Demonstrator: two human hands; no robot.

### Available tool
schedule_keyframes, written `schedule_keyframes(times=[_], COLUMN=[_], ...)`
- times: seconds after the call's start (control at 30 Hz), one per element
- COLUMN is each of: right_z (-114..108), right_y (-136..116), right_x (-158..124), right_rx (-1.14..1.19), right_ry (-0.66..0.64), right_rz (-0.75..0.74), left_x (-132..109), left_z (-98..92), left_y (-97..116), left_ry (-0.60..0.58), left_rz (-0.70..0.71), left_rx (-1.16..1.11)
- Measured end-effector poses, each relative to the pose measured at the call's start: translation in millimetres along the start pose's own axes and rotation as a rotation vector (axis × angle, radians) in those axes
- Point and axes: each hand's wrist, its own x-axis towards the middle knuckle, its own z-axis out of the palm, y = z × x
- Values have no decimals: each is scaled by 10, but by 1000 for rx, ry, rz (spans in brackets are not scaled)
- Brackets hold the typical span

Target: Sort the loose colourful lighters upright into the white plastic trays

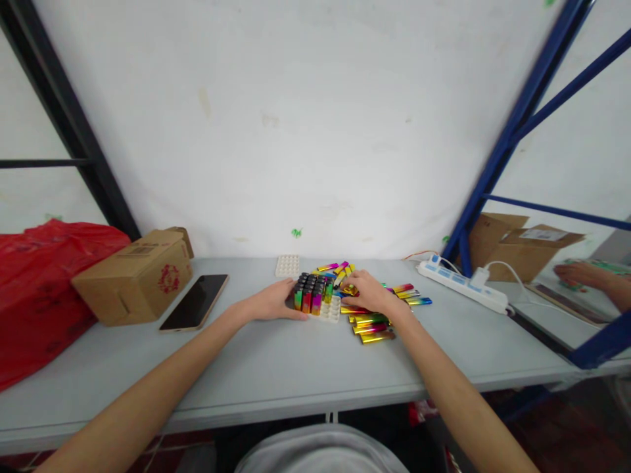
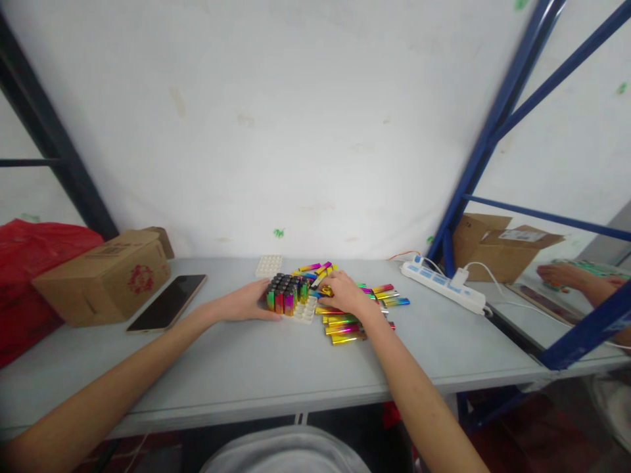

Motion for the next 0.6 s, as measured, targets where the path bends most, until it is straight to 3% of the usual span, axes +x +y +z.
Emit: schedule_keyframes(times=[0.33, 0.47, 0.6], right_z=[103, 31, -66], right_y=[-44, -33, -15], right_x=[0, 21, 41], right_rx=[-53, 107, 441], right_ry=[16, 163, 339], right_rz=[13, 30, 163], left_x=[6, 5, 4], left_z=[5, 5, 7], left_y=[-35, -39, -34], left_ry=[1, 10, 22], left_rz=[-2, 4, -1], left_rx=[-5, -1, -13])
